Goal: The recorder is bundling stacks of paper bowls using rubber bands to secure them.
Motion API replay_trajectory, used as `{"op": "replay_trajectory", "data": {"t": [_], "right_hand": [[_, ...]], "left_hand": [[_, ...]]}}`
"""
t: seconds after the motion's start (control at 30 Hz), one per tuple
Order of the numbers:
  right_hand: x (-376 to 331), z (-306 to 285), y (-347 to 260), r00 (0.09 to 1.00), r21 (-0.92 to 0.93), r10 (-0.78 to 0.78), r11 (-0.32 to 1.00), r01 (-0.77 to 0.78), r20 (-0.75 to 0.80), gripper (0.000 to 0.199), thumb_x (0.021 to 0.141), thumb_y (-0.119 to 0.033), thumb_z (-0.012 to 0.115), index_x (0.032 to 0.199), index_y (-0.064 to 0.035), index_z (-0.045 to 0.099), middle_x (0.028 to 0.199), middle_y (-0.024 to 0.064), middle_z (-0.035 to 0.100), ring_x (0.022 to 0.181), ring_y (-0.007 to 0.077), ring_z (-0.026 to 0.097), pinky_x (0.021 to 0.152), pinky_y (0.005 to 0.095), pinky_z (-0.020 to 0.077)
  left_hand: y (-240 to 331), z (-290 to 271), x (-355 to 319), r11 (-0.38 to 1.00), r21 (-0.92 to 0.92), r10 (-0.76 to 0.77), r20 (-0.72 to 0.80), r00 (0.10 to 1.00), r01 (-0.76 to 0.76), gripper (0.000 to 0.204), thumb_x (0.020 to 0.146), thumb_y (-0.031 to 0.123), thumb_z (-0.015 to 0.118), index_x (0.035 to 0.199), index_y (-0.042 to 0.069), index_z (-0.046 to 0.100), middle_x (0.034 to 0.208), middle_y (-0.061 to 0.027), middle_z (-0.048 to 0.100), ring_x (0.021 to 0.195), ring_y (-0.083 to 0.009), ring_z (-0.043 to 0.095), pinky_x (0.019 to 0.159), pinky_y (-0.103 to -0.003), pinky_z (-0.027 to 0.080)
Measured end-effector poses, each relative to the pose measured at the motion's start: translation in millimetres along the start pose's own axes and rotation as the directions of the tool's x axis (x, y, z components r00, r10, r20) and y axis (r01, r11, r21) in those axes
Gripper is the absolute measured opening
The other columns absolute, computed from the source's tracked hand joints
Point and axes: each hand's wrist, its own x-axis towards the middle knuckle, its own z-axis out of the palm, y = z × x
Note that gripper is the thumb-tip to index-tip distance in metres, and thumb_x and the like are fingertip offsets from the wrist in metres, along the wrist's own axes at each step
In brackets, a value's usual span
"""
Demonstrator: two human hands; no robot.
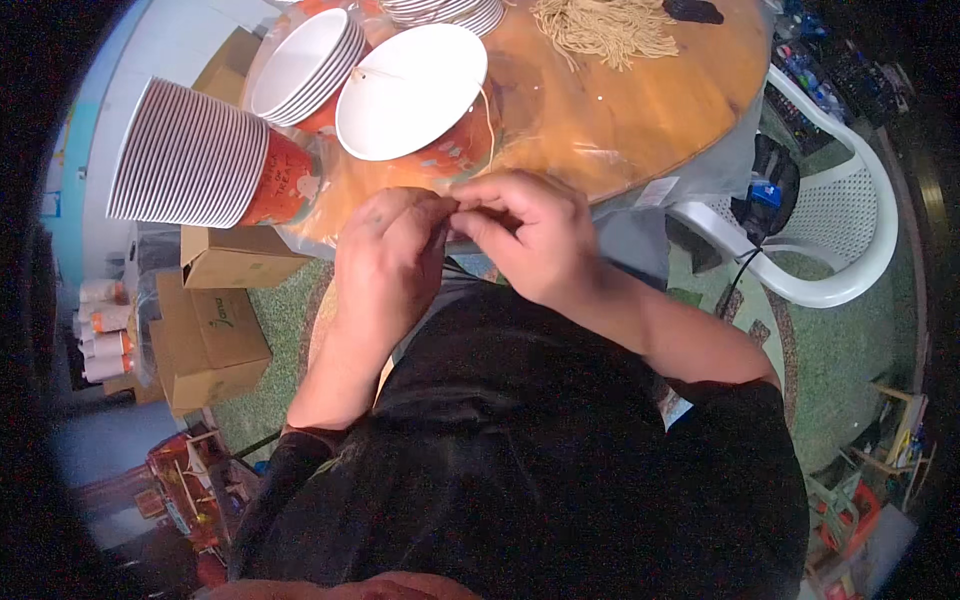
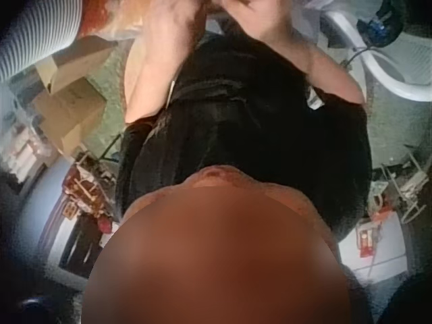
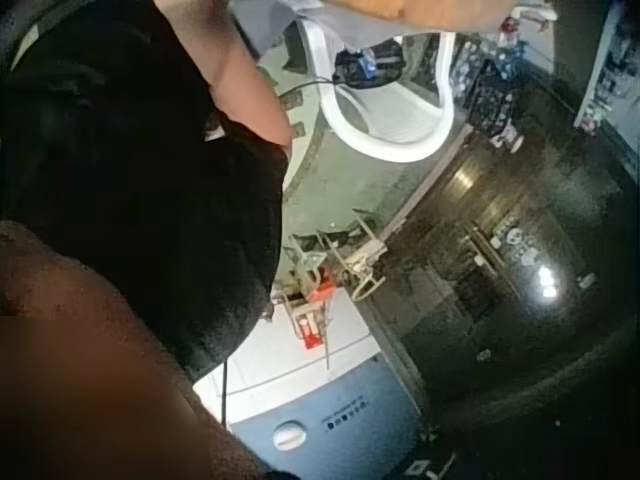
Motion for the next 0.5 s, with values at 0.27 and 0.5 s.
{"op": "replay_trajectory", "data": {"t": [0.27,0.5], "right_hand": [[18,-18,-23,0.895,-0.089,0.400,0.916,-0.390,0.195,0.014,0.107,0.006,0.071,0.120,0.0073,0.072,0.107,0.0101,0.080,0.099,0.0148,0.078,0.091,0.0293,0.0634],[27,-25,-31,0.938,-0.196,0.285,0.949,-0.247,0.197,0.003,0.108,0.003,0.067,0.109,0.0037,0.070,0.103,0.0061,0.075,0.093,0.0116,0.073,0.088,0.0279,0.0609]], "left_hand": [[-10,-7,11,0.999,-0.017,0.027,0.030,0.999,-0.027,0.021,0.083,0.009,0.084,0.102,0.004,0.075,0.098,-0.0105,0.074,0.093,-0.0348,0.074,0.084,-0.046,0.059],[-16,2,18,0.997,-0.059,0.051,0.005,0.999,-0.051,0.025,0.083,-0.001,0.085,0.104,0.004,0.071,0.106,-0.0144,0.074,0.095,-0.0377,0.073,0.082,-0.047,0.060]]}}
